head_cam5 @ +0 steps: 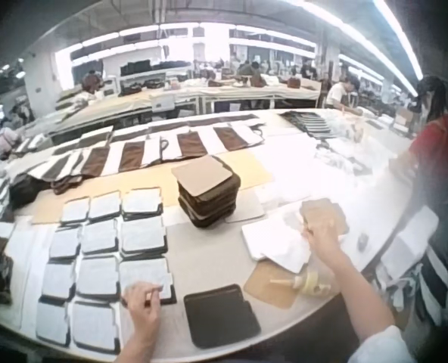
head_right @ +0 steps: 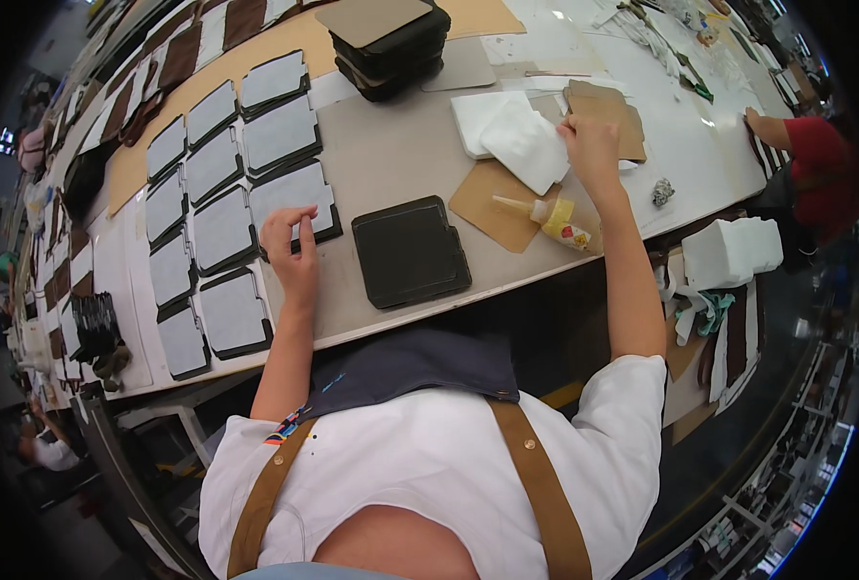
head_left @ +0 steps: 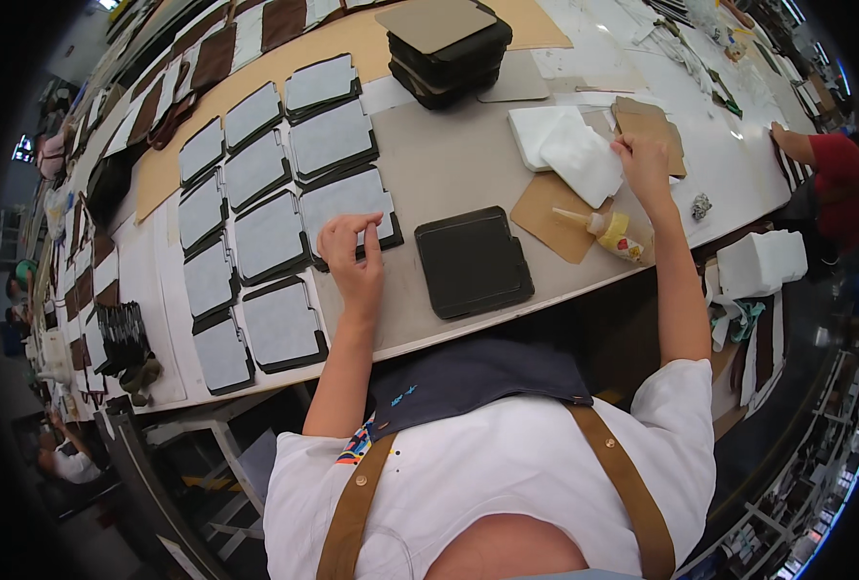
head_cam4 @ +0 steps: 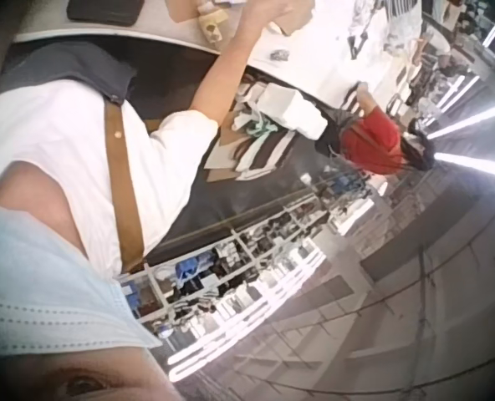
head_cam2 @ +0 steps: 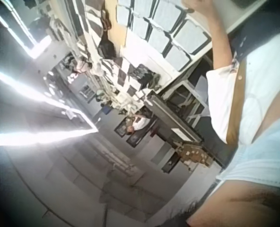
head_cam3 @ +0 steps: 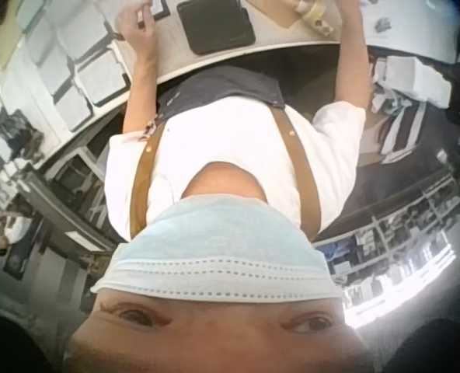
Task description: The person applies glue from a squeeze bottle onto the edges of a black rectangular base. They then place a white square pad onto the glued surface and press it down firmly. This process is repeated multiple times, with the person stacking the finished units to the left.
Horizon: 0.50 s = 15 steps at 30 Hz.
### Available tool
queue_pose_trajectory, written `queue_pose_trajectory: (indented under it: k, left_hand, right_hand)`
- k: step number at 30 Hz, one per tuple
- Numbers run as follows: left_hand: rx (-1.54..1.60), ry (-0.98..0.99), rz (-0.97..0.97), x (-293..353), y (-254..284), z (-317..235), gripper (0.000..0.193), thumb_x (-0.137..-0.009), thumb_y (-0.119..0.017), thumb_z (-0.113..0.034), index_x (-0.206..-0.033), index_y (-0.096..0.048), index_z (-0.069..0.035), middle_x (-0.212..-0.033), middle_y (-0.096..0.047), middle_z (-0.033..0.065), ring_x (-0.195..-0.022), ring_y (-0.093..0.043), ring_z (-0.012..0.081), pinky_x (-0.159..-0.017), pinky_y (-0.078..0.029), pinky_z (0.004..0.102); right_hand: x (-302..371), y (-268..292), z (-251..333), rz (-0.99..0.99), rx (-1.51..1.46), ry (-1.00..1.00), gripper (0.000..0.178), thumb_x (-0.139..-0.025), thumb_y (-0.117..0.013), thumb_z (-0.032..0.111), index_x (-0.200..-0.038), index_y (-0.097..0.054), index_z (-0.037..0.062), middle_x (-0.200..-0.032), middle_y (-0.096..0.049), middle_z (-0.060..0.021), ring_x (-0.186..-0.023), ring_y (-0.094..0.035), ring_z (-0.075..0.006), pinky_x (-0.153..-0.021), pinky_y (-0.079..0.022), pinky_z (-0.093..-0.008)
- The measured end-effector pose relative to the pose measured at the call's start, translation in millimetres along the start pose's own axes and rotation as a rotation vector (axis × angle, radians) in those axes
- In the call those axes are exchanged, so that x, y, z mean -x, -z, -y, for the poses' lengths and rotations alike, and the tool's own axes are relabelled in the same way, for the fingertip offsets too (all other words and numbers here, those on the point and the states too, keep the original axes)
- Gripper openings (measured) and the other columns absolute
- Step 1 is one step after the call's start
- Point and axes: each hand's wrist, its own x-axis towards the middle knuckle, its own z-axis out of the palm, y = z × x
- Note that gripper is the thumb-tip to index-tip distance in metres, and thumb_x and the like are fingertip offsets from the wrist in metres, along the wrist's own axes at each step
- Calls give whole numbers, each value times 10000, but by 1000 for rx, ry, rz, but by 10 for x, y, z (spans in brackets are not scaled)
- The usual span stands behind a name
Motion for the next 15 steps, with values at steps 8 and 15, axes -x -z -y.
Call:
queue_pose_trajectory:
  k: [8, 15]
  left_hand:
    - [53, -134, 131, -254, -9, -402, 117, -893, -656, -46, -976, -708, -110, -963, -664, 24, -1025, -580, 228, -1085, -308, 455]
    - [163, -283, 239, -555, -238, -779, 132, -874, -667, -20, -968, -716, -99, -965, -669, 28, -1021, -584, 239, -1032, -342, 409]
  right_hand:
    - [32, -89, 228, 5, -129, 253, 242, -798, -781, 169, -990, -684, 58, -1031, -666, -131, -999, -595, -301, -862, -464, -385]
    - [-79, -185, 294, 255, -226, 244, 200, -724, -815, 91, -787, -633, 35, -864, -647, -105, -889, -578, -280, -804, -487, -390]
